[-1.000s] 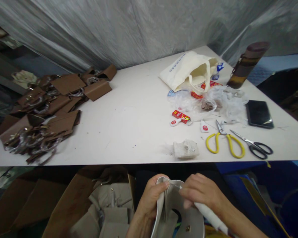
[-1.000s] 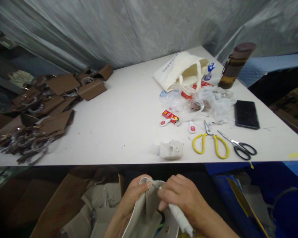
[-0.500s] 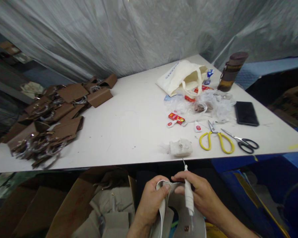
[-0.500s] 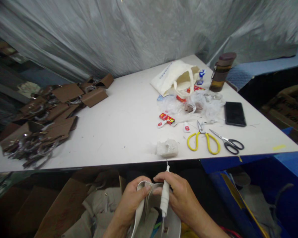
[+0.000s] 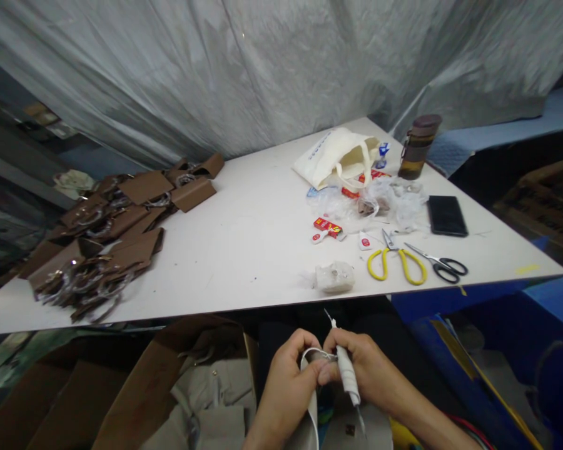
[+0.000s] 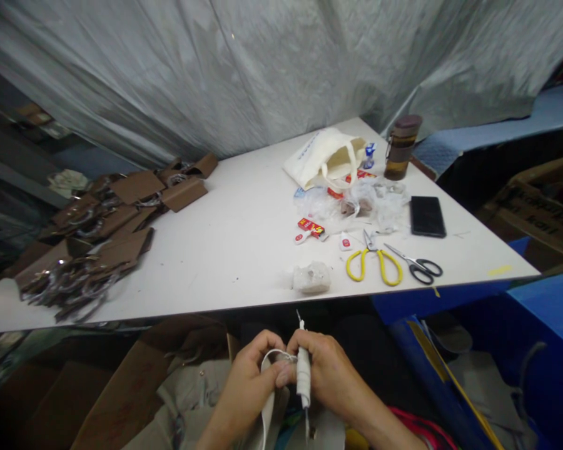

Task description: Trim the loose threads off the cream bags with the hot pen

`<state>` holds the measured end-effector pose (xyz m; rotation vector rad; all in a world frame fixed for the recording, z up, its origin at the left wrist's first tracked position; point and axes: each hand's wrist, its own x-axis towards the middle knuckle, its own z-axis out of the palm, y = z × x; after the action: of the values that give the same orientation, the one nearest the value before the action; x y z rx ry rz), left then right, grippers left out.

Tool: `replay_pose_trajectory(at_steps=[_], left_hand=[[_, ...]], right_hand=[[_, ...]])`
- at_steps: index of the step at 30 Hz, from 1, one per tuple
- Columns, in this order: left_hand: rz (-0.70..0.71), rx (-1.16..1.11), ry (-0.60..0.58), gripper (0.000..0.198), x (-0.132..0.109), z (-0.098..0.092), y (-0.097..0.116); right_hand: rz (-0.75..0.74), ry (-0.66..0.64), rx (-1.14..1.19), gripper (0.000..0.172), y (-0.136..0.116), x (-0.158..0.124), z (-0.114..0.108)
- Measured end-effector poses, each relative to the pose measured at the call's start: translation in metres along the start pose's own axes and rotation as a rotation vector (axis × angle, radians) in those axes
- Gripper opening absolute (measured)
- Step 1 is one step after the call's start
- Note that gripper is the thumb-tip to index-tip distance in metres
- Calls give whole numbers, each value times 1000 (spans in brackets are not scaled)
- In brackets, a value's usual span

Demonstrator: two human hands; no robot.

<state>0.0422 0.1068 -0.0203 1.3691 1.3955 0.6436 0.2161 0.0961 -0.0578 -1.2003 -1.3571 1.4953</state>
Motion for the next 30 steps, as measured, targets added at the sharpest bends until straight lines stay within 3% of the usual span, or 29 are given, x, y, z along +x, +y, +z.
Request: replay_pose_trajectory(at_steps=[5, 10, 12, 15, 18, 20, 24, 30], left_hand=[[-14, -66, -92, 7, -3, 1, 8], [16, -141, -93, 12, -1, -11, 8], [91, -117, -24, 16, -3, -29, 4], [202, -19, 189, 20, -21, -70, -2], [267, 83, 379, 16, -61, -107, -3], [289, 204, 395, 15, -90, -118, 0], [300, 352, 201, 20, -120, -102, 2], [283, 374, 163, 26, -108, -56, -32]], right_hand=[[-49, 14, -28, 38, 2, -4, -2], [-189, 109, -274, 28, 3, -7, -3], [-191, 135, -353, 24, 4, -8, -3], [-177, 142, -420, 22, 9, -9, -2], [-177, 141, -447, 21, 13, -9, 1], [-191, 137, -462, 20, 17, -8, 4], [-261, 145, -503, 28, 23, -5, 14], [-288, 160, -545, 38, 30, -1, 23]])
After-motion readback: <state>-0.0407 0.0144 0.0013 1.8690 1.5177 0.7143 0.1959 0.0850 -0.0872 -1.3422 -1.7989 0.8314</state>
